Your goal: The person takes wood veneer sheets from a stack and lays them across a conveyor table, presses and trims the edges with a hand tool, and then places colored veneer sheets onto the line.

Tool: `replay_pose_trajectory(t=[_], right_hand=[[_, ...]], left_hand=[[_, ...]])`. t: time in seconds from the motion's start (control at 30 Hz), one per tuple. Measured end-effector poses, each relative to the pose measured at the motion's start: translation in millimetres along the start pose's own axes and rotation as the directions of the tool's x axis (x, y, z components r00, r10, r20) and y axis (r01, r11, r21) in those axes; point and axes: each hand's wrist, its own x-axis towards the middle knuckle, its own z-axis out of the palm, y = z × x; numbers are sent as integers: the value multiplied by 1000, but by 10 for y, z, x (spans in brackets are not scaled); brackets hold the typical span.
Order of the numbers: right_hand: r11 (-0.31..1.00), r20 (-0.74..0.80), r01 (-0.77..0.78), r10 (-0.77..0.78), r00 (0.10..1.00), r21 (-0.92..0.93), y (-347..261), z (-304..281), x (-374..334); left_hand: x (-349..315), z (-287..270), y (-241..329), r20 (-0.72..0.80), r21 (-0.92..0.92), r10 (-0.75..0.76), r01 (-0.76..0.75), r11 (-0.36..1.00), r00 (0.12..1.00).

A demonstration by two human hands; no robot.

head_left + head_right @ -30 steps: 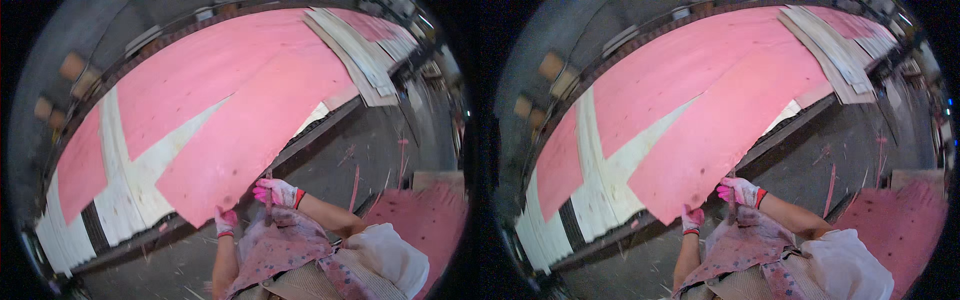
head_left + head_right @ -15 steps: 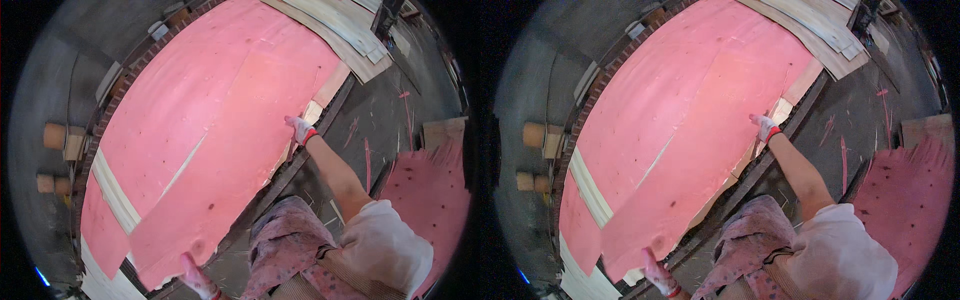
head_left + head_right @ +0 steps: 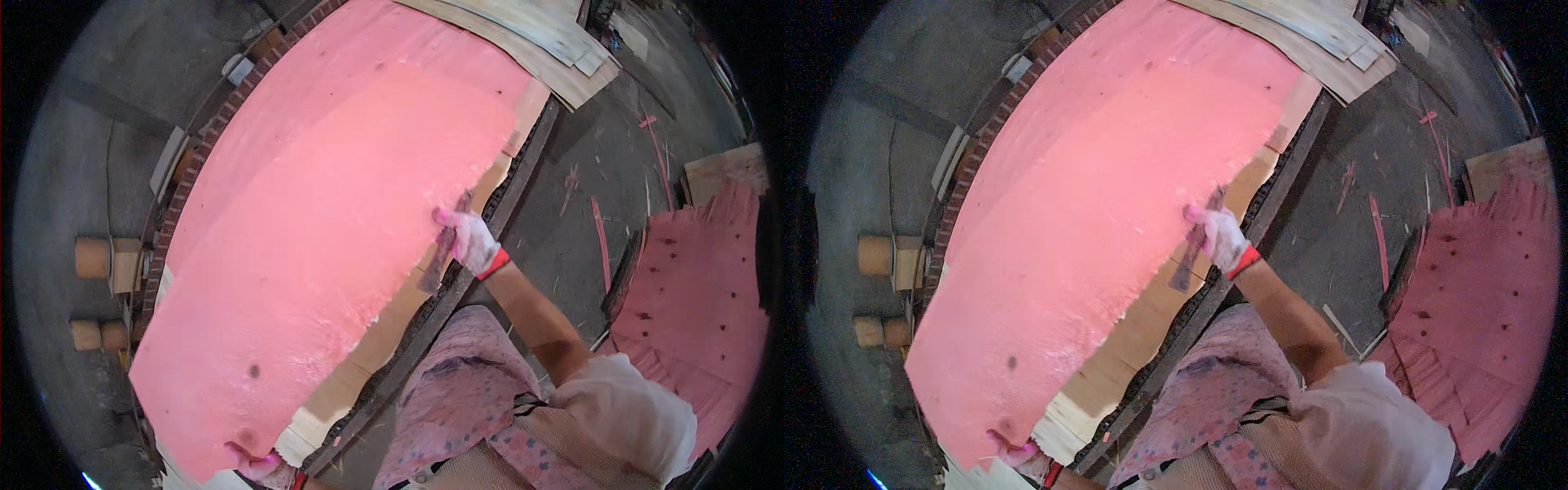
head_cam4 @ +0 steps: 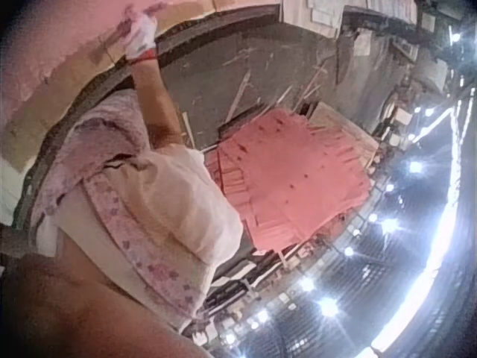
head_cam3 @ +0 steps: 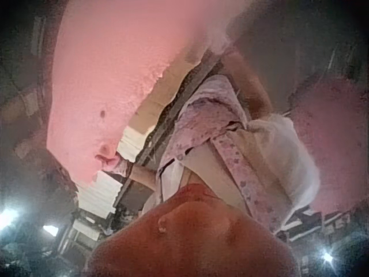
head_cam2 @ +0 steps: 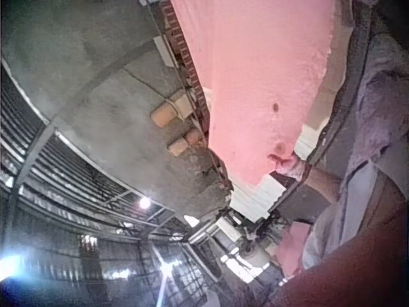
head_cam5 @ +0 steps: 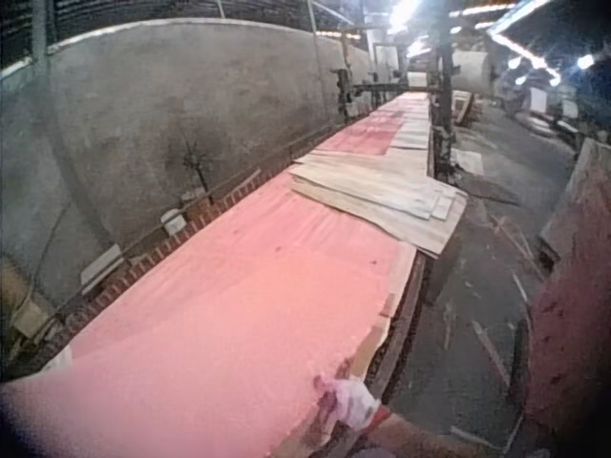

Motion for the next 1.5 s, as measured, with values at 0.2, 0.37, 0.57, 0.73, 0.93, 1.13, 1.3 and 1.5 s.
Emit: replay_pose_trajectory(t=[0.2,0.37,0.57,0.73,0.93,1.13,1.3,1.5], right_hand=[[986,-207,-112,85,975,-123,494,-622,-177],[952,-338,-211,128,932,-222,850,-876,-179],[970,-242,-148,100,965,-192,844,-724,-286],[935,-246,-211,142,959,-286,838,-790,-106],[875,-289,-397,319,903,-276,1342,-1205,241],[781,-402,-555,428,809,-285,1707,-1700,583],[760,-516,-542,321,794,-360,1495,-1973,641],[556,-516,-642,391,762,-528,1529,-1816,613]], left_hand=[[-527,-72,-889,174,-482,-438,464,743,882],[-771,16,-872,393,-695,-360,529,487,846],[-741,146,-1079,325,-712,-550,582,393,769],[-940,241,-1576,330,-698,-538,584,414,775],[-897,446,-2062,353,-595,-683,717,364,639],[-1041,745,-2597,201,-624,-895,756,196,398],[-1082,1348,-2524,301,-440,-932,897,51,201],[-1265,1062,-2557,376,-354,-874,920,170,307]])
